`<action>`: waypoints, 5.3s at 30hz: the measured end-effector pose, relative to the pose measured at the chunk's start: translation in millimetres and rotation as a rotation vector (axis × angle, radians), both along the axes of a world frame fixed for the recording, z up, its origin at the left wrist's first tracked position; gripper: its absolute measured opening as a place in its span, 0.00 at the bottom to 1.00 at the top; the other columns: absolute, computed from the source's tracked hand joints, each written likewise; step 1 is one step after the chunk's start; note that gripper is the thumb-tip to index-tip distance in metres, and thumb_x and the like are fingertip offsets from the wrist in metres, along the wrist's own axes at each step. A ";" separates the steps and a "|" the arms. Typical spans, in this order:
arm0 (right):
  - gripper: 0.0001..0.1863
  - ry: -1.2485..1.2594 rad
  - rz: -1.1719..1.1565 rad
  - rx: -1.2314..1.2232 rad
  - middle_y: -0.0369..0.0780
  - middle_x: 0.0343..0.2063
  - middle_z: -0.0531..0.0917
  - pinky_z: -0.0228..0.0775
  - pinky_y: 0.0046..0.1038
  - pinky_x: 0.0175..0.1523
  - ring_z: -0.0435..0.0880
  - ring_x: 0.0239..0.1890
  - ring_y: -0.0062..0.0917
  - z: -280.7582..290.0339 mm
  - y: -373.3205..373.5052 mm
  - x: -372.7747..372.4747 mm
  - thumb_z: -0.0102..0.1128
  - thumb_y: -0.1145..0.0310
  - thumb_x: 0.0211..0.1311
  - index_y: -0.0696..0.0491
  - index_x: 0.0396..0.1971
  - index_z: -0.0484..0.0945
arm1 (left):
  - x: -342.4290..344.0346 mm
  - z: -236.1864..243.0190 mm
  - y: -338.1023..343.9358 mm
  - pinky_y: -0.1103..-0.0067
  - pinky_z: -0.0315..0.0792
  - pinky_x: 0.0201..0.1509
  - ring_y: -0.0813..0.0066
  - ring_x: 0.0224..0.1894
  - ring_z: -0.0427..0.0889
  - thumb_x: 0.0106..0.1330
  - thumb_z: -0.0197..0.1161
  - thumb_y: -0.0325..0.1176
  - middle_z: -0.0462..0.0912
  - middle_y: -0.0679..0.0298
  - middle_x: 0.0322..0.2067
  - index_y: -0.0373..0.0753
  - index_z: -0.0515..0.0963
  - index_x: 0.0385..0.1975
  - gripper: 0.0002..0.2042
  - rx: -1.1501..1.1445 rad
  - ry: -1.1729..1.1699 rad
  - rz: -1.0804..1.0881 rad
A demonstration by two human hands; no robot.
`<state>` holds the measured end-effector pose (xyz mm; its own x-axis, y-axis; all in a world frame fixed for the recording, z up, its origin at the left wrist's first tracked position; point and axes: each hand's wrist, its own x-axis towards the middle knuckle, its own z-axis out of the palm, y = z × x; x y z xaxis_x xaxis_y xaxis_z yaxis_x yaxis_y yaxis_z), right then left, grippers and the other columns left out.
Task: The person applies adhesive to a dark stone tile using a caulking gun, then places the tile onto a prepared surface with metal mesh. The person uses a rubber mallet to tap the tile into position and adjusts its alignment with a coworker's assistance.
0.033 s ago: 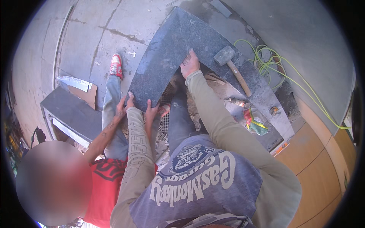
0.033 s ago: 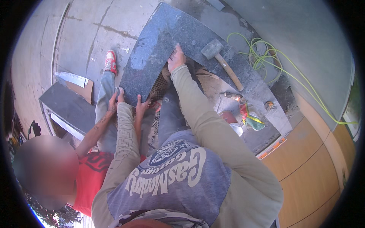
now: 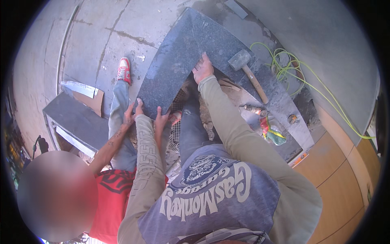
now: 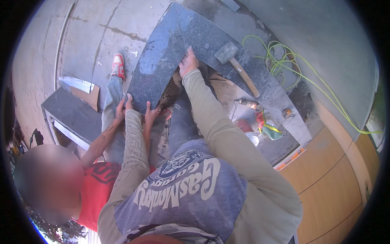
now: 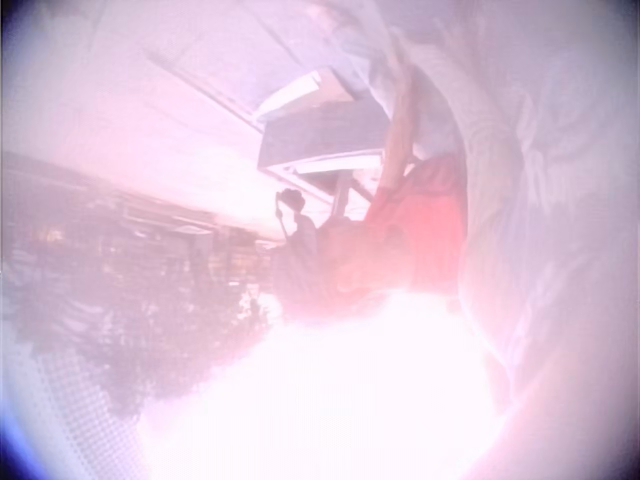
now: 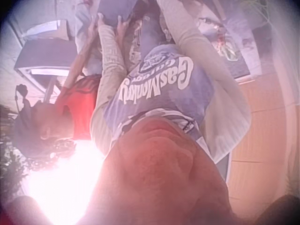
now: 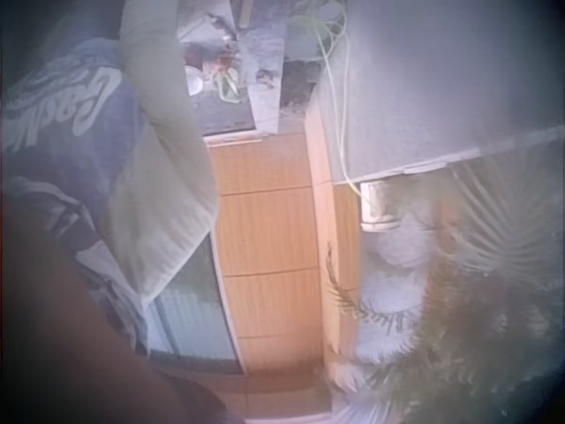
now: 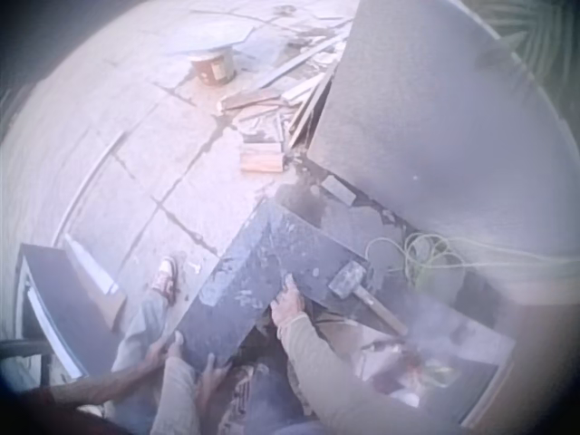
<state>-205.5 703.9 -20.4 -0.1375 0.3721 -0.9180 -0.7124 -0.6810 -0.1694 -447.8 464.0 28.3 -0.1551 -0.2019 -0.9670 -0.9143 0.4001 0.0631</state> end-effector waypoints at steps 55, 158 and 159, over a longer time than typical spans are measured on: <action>0.20 -0.306 0.251 -0.136 0.40 0.56 0.77 0.57 0.44 0.69 0.71 0.64 0.34 -11.3 20.9 -12.2 0.52 0.49 0.77 0.48 0.54 0.74 | 4.0 13.2 -21.8 0.44 0.67 0.62 0.48 0.62 0.72 0.61 0.64 0.70 0.70 0.54 0.64 0.47 0.66 0.68 0.42 0.059 0.049 0.187; 0.32 -1.133 1.837 0.535 0.38 0.72 0.66 0.51 0.60 0.72 0.62 0.74 0.42 21.8 237.6 -100.2 0.44 0.37 0.73 0.40 0.69 0.66 | -137.2 -36.4 246.2 0.65 0.68 0.68 0.55 0.65 0.75 0.52 0.76 0.64 0.75 0.43 0.63 0.22 0.65 0.67 0.55 0.143 0.470 -0.330; 0.33 -1.143 1.830 0.553 0.39 0.72 0.66 0.51 0.60 0.72 0.62 0.74 0.42 21.1 239.1 -100.0 0.44 0.37 0.73 0.40 0.69 0.66 | -139.2 -38.5 248.2 0.66 0.68 0.68 0.55 0.65 0.75 0.51 0.76 0.64 0.75 0.43 0.63 0.21 0.65 0.67 0.55 0.134 0.481 -0.328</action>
